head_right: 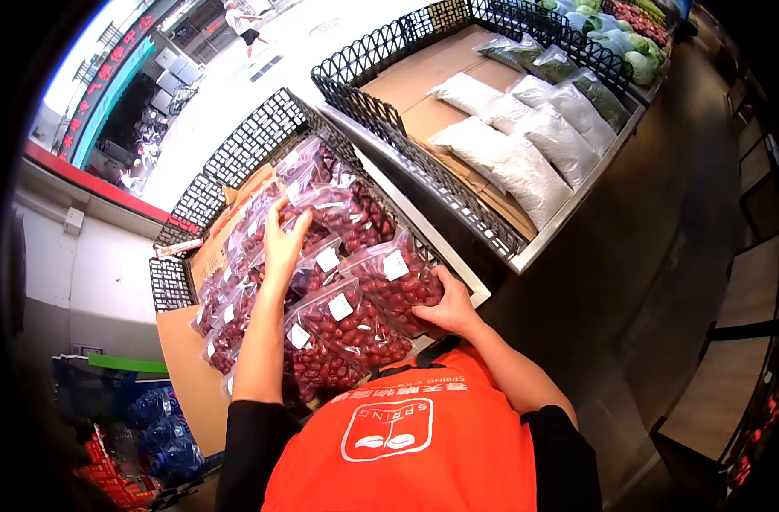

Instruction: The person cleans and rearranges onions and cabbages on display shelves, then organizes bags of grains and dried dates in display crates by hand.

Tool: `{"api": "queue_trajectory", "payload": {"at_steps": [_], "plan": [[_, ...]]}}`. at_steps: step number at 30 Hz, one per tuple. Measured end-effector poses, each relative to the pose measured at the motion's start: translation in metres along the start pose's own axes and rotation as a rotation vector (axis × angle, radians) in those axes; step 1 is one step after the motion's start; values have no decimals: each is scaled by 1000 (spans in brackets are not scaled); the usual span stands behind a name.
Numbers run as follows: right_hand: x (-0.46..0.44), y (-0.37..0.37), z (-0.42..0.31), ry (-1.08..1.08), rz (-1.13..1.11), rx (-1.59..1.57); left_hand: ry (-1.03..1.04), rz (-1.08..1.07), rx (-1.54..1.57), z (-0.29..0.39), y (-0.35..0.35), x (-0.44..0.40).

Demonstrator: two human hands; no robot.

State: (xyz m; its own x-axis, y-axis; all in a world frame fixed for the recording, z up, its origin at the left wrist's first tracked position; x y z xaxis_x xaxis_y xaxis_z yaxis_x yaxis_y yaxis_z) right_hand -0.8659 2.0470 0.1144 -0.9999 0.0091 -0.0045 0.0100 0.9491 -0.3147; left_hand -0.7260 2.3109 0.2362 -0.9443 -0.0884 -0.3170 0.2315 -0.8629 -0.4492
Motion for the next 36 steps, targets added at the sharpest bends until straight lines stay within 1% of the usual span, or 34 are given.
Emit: {"api": "queue_trajectory", "payload": {"at_steps": [1,2,3,5,6,7,9,10,12,13,14,15,17,18,19,21,24,27,29,30,31,32,33,36], "plan": [[0,2,8,-1,-8,-62,-6,25,-134,-24,3,-22],[0,3,12,-2,-17,-139,-168,-13,-6,-36,13,-33],[-1,2,14,-1,-25,-90,-331,-52,125,-46,23,-41],[-1,-1,8,-16,-45,-43,-439,-286,94,-69,41,-55],[-1,-2,8,-24,-52,-39,-420,-387,13,-75,47,-62],[-2,-3,8,-32,-59,-35,-597,-549,29,-39,49,-51],[-1,-2,7,-40,-74,-22,-359,-770,-244,-45,59,-66],[-2,-3,7,-41,-84,-13,-444,-895,-163,-50,66,-64],[-2,-3,6,-29,-97,-14,-402,-888,-46,-68,77,-57],[-2,-3,6,-31,-104,-18,-379,-883,10,-55,80,-49],[-3,-2,7,-33,-108,-25,-413,-909,-18,-44,79,-39],[-4,-2,7,-35,-112,-29,-372,-961,12,-44,86,-33],[-6,-1,9,-34,-163,3,-354,-1057,-28,-43,92,-22],[-7,-1,8,-44,-180,2,-423,-1100,-15,-34,94,-15],[-7,-1,8,-53,-198,3,-371,-1097,-54,-43,100,-15],[-7,-2,6,-70,-219,-2,-426,-1102,58,-37,101,-8],[-5,-2,4,-101,-249,-13,-475,-1218,195,-30,105,-4],[-7,1,9,-110,-283,-21,-284,-1143,-108,-22,105,-5],[-8,2,10,-71,-323,-10,-227,-1146,-109,-26,107,-1],[-9,6,13,-65,-363,-101,-212,-1125,-96,-28,107,2],[-12,6,17,-59,-387,-61,-197,-1100,-83,-30,106,3],[-14,7,20,-54,-412,-22,-200,-1154,24,-31,107,4],[-18,8,17,-51,-438,16,-183,-1143,13,-32,107,3],[-23,7,6,8,-596,1,-129,-1099,-11,-32,107,2]]}}
Point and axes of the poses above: each hand's wrist, its own x-axis away from the middle knuckle, its own y-axis out of the palm, z = x × y, the point moved 5 cm from there along -x, towards the middle knuckle, and after that the axes turned 11 degrees about x, right-handed, at the moved point
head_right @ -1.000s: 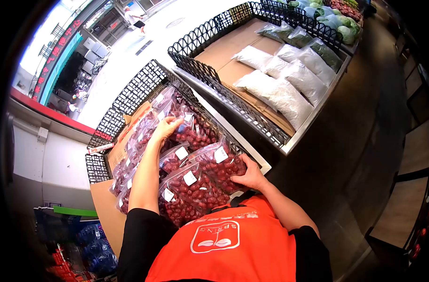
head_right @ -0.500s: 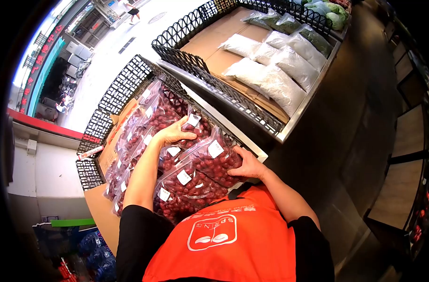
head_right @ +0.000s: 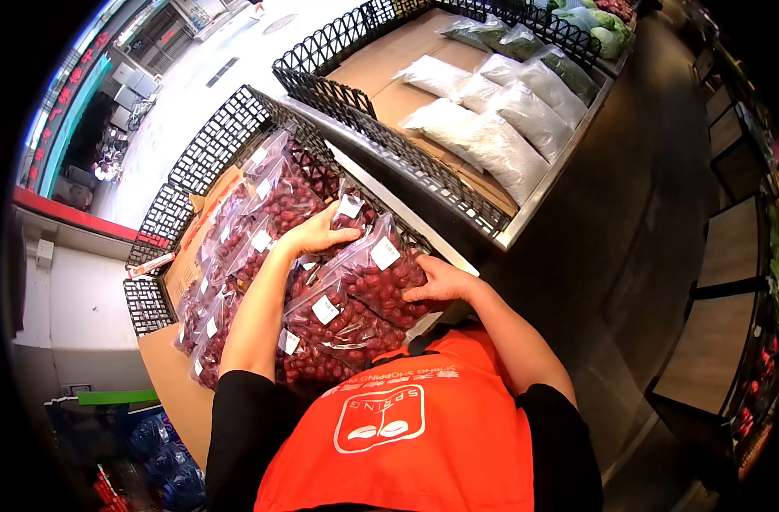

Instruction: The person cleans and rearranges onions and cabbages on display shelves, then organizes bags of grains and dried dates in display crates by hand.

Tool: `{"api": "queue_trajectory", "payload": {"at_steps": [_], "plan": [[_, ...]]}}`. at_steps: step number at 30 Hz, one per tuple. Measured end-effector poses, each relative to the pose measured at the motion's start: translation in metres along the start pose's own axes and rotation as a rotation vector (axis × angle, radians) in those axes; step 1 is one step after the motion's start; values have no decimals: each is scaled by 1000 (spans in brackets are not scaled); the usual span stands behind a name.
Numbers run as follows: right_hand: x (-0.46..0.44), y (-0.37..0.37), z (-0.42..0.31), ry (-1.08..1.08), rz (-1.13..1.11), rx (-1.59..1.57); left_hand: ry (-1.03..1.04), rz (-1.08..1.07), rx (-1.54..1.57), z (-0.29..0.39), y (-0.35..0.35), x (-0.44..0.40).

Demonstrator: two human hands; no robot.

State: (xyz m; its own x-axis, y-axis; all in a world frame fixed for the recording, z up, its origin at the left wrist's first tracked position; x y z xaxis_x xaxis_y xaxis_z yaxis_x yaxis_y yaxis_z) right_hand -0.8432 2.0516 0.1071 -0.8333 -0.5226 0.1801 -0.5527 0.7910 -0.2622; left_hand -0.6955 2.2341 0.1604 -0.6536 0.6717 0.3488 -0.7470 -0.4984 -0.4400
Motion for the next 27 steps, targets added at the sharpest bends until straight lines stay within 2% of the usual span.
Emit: {"api": "queue_trajectory", "payload": {"at_steps": [1,3,5,7,8,9,11,13,15,16,17,19,20,21,23,24,25,26,27], "plan": [[-2,1,-5,12,-55,-6,-1,5,-2,1,2,2],[6,-2,-29,-110,141,-10,2,21,-5,12,3,7],[23,-2,-28,-7,414,567,-35,-46,87,16,3,16],[43,9,-73,-180,628,732,17,56,-34,18,-1,28],[44,13,-94,-302,655,763,50,133,-98,-2,-2,23],[44,19,-113,-420,681,784,-2,171,-142,8,-2,31],[29,19,-152,-556,669,834,-19,181,-100,9,-1,31],[-6,15,-165,-557,621,892,60,199,-142,9,-1,31],[-48,10,-164,-419,525,979,62,60,-63,0,-1,31],[-70,10,-150,-322,444,1051,-24,53,-141,10,-4,40],[-84,8,-139,-248,370,1093,18,24,-223,-19,-7,27],[-99,8,-119,-126,306,1129,72,61,-248,-17,-12,39],[-101,7,-116,-89,269,1152,105,-9,-138,-14,-15,44],[-103,8,-118,-118,301,1196,135,18,-159,-16,-23,47],[-101,10,-119,-96,296,1235,97,34,84,-20,-51,49],[-101,11,-116,-154,382,1252,159,210,161,-26,-74,47],[-99,12,-116,-138,369,1240,120,474,74,-18,-98,58],[-97,12,-118,-123,357,1230,148,689,-265,-34,-123,54],[-96,11,-121,-109,346,1222,83,774,-333,-53,-141,51]]}}
Point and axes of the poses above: each hand's wrist, its own x-axis away from the middle knuckle, its own y-axis out of the palm, z = x × y, the point moved 5 cm from there along -x, towards the middle knuckle, and after that the axes turned 11 degrees about x, right-handed, at the moved point
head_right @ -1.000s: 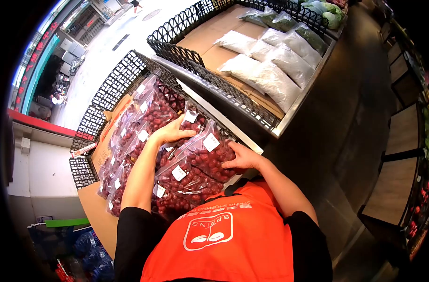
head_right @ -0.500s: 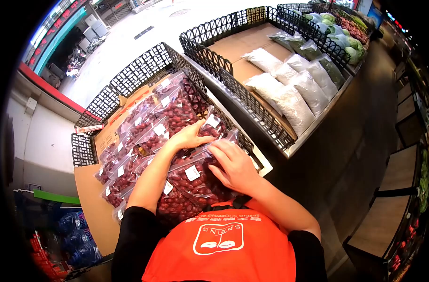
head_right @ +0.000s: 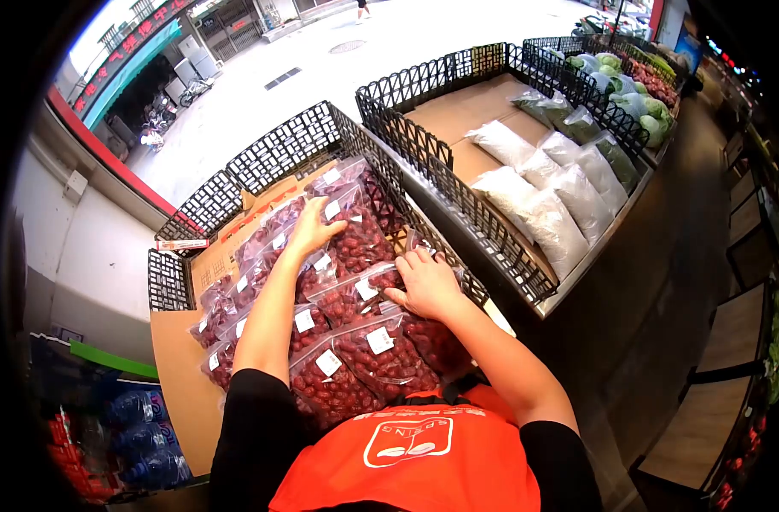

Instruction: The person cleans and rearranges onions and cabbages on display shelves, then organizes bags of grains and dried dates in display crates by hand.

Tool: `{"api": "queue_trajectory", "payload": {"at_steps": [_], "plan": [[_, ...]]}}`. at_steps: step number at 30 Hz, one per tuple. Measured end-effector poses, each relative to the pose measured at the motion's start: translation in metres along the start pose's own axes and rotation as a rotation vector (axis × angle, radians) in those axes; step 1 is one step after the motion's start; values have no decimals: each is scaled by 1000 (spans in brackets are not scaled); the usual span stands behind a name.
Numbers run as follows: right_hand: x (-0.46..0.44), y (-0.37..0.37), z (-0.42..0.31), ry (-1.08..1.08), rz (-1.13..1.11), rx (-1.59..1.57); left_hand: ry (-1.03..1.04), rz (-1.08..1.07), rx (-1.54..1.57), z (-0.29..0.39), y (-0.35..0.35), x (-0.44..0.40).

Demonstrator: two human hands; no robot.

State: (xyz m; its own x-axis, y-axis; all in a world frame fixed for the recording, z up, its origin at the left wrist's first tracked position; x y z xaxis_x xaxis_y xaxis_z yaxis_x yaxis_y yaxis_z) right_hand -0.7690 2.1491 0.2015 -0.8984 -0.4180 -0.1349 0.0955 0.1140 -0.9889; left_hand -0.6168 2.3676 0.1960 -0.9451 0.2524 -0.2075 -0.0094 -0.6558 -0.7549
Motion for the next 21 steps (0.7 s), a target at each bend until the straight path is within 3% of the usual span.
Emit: {"api": "queue_trajectory", "payload": {"at_steps": [2,4,8,10,13,16,21], "plan": [[2,-3,-1,6,-15,-32,-201,37,-140,-37,1,-7],[4,-1,0,17,-12,-44,-363,-156,-53,-43,6,-8],[6,1,2,22,-21,-63,-348,-282,-112,-20,7,-12],[6,0,2,29,-22,-80,-320,-487,69,-18,17,-14],[6,0,2,31,-19,-99,-295,-565,39,-5,23,-15],[7,0,2,37,-8,-111,-95,-430,268,28,30,-2],[10,-1,3,37,1,-142,-99,-459,391,21,58,-12]]}}
Point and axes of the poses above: each hand's wrist, its own x-axis away from the middle knuckle, its own y-axis out of the palm, z = x × y, the point moved 5 cm from there along -x, towards the middle knuckle, and after that the axes turned 11 degrees about x, right-handed, at the moved point
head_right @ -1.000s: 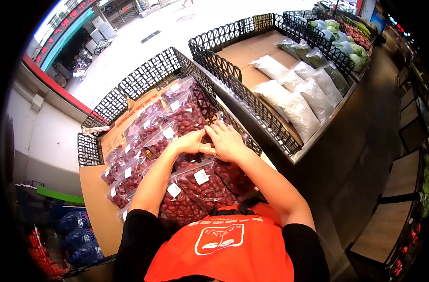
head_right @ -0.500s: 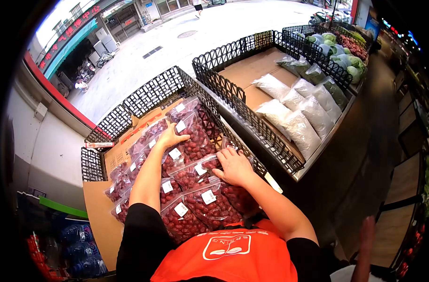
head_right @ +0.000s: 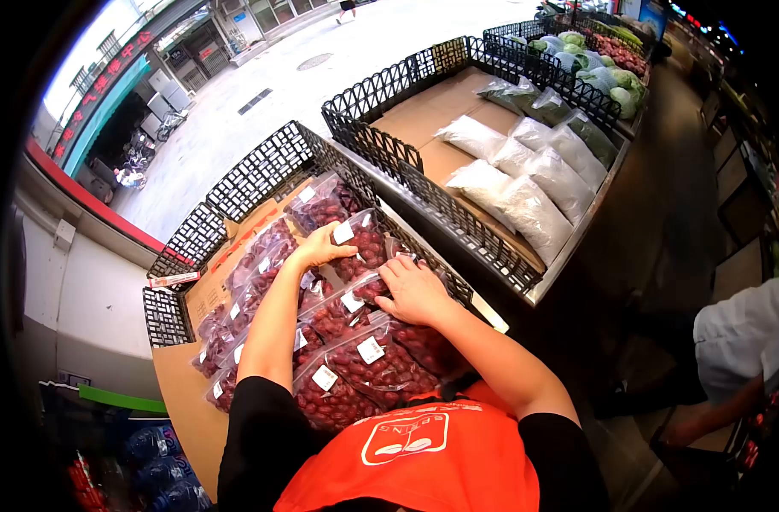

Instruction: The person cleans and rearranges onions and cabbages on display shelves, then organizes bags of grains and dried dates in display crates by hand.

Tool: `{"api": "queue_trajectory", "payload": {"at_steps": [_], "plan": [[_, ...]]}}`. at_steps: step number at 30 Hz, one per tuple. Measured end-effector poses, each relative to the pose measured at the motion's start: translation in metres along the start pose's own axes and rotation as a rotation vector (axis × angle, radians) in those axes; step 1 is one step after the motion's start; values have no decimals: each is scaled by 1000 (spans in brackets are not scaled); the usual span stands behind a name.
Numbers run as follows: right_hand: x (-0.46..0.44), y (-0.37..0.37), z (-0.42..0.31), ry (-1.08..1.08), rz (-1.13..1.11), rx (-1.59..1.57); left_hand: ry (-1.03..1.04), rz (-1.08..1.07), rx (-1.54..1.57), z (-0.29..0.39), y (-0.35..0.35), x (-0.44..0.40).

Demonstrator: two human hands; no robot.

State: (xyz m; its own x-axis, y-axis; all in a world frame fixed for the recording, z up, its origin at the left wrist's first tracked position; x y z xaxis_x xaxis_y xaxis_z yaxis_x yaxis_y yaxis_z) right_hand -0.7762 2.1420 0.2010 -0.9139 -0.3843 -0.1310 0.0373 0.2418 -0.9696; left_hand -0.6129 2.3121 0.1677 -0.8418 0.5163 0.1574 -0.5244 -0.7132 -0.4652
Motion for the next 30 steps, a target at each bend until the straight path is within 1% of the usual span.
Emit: {"api": "queue_trajectory", "payload": {"at_steps": [1,3,6,7,9,12,15,16,17,19,22,25,26,29,30], "plan": [[0,-1,1,1,-2,-9,-70,15,50,-7,-1,-2],[0,1,2,-4,30,0,-92,131,144,-13,-3,-2],[-1,2,2,-6,40,1,-60,196,304,-14,7,-1],[-1,2,2,-9,52,7,11,163,293,-14,12,-2],[-1,3,2,-13,69,11,60,58,344,-11,16,-1],[0,3,2,-18,78,8,22,-4,305,-3,11,8],[0,3,2,-17,62,5,-17,-8,121,6,0,12],[0,4,2,-15,50,7,-45,-32,110,10,-2,13],[0,4,2,-14,39,8,-29,-34,79,14,-4,13],[0,4,3,-12,23,6,-18,-83,109,10,-7,9],[-1,4,2,-9,14,-6,-37,-92,123,7,-5,8],[-2,3,1,-10,22,-1,33,-80,169,4,4,11],[-2,3,1,-8,23,6,13,-106,101,0,4,9],[-3,4,0,-14,13,10,-17,49,-50,27,16,26],[-4,5,1,-17,21,14,30,26,-11,13,23,19]]}}
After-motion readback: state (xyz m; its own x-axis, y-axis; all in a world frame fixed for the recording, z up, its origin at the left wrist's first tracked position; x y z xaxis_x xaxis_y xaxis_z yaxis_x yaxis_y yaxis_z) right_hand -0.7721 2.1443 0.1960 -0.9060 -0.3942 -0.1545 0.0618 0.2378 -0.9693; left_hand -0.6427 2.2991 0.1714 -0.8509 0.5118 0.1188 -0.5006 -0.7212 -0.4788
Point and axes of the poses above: each hand's wrist, its own x-axis away from the middle knuckle, its own y-axis out of the palm, z = x × y, the point moved 5 cm from there along -x, towards the middle knuckle, and after that the axes turned 11 degrees about x, right-handed, at the moved point
